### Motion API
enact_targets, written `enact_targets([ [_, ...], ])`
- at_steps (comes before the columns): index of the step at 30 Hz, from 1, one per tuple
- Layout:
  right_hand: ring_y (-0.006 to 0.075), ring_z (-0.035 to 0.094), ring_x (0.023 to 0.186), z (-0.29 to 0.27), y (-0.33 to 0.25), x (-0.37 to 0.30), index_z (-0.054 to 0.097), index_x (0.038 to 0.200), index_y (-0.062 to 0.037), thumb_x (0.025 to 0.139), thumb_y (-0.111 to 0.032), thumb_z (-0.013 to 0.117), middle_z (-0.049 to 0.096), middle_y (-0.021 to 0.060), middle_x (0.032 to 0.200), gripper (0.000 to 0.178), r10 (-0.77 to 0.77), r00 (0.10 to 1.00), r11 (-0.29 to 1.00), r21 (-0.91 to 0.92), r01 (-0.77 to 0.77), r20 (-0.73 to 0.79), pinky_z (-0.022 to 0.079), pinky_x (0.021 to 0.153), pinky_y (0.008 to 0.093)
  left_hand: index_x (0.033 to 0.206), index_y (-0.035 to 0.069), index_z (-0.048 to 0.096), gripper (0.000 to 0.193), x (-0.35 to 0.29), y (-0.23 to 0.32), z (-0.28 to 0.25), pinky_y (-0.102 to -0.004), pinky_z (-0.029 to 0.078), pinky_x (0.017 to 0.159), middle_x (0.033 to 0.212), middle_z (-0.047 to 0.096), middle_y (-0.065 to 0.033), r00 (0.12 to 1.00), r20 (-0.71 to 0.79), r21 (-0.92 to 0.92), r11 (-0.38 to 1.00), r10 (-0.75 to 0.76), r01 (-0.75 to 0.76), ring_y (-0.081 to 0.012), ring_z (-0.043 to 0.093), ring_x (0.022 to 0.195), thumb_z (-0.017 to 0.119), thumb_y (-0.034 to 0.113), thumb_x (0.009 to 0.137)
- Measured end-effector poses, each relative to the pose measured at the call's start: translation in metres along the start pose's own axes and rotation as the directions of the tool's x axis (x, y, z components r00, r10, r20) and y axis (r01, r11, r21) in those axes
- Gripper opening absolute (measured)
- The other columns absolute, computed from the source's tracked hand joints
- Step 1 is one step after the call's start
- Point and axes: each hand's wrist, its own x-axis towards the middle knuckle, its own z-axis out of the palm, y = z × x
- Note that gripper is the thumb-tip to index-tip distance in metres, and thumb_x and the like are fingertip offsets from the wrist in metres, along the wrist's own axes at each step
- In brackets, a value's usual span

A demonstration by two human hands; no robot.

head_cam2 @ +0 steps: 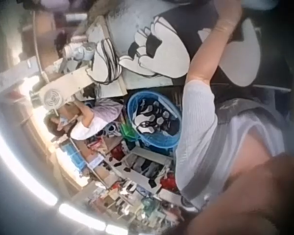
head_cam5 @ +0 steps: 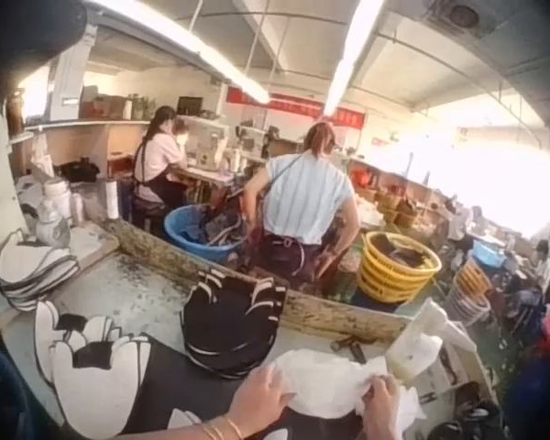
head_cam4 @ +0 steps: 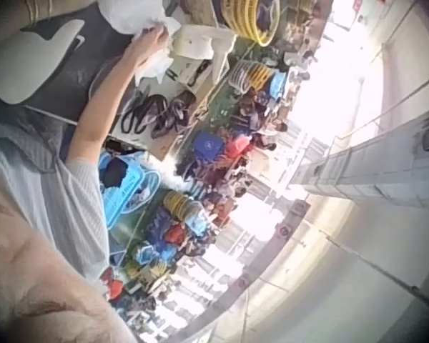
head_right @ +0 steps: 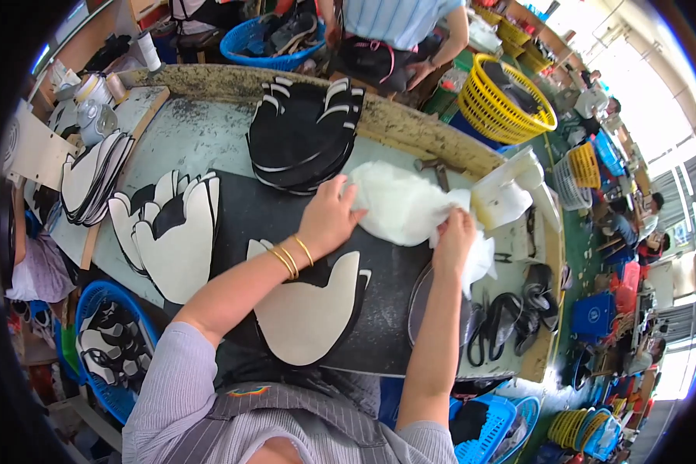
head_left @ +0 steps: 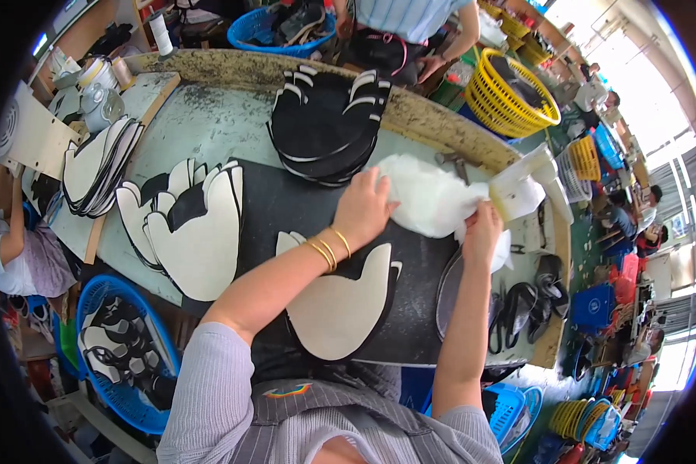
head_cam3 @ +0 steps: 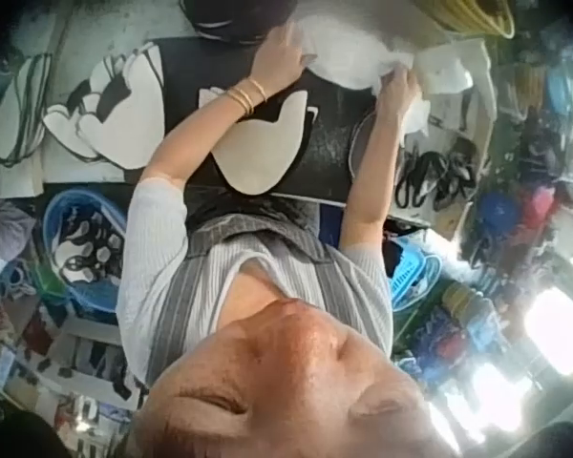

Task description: Assembling shoe components by aligning and pressing a white lining onto a black shoe upper piece.

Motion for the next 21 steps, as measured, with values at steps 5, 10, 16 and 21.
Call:
enact_targets([
  [5, 0.0059, 0.052, 0.074, 0.0, -0.036, -0.02, 0.055, 0.096, -0.0014, 0.092, -0.013, 0.051, 0.054, -0.0002, 0.083, 0.013, -0.154, 0.982, 0.988, -0.051, 0.149, -0.108, 0.043, 0.062, 0.022, 0.12, 0.007, 0.055, 0.052, -0.006, 0.026, 0.025, -0.0447, 0.036, 0.092, 0.131, 0.051, -0.0076, 0.894, 0.399, -0.052, 0.978, 0.205, -0.201, -0.0266, 0.051, 0.112, 0.053, 0.046, 0.087],
  [10, 0.0123, 0.06, 0.088, -0.004, -0.104, -0.067, 0.056, 0.107, 0.0007, 0.092, -0.006, 0.052, 0.06, 0.0038, 0.094, 0.016, -0.293, 0.955, 0.947, 0.128, 0.296, -0.043, 0.05, 0.079, 0.0282, 0.126, 0.004, 0.051, 0.066, 0.002, 0.04, -0.013, -0.0434, 0.033, 0.099, 0.125, 0.054, -0.013, 0.979, 0.165, -0.488, 0.872, 0.123, -0.028, -0.0306, 0.047, 0.119, 0.057, 0.054, 0.083],
  [16, 0.0136, 0.061, 0.091, 0.018, -0.102, -0.147, 0.057, 0.11, 0.0044, 0.089, 0.001, 0.056, 0.063, 0.0084, 0.102, 0.021, 0.097, 0.918, 0.978, 0.133, -0.16, 0.386, 0.049, 0.082, 0.0272, 0.099, -0.001, 0.065, 0.032, -0.027, 0.08, -0.11, -0.0294, 0.047, 0.081, 0.097, 0.065, -0.0095, 0.874, 0.425, -0.845, 0.451, 0.237, 0.289, -0.0179, 0.059, 0.091, 0.075, 0.021, 0.078],
  [21, 0.0074, 0.057, 0.074, 0.021, -0.084, -0.173, 0.06, 0.096, 0.0001, 0.09, -0.004, 0.058, 0.063, 0.0016, 0.086, 0.007, 0.034, 0.964, 0.975, 0.205, -0.091, 0.265, 0.046, 0.067, 0.0217, 0.094, 0.0, 0.066, 0.014, -0.072, 0.067, -0.163, -0.0215, 0.049, 0.067, 0.082, 0.066, -0.0024, 0.679, 0.723, -0.651, 0.202, -0.13, 0.732, -0.0069, 0.06, 0.074, 0.067, 0.01, 0.085],
])
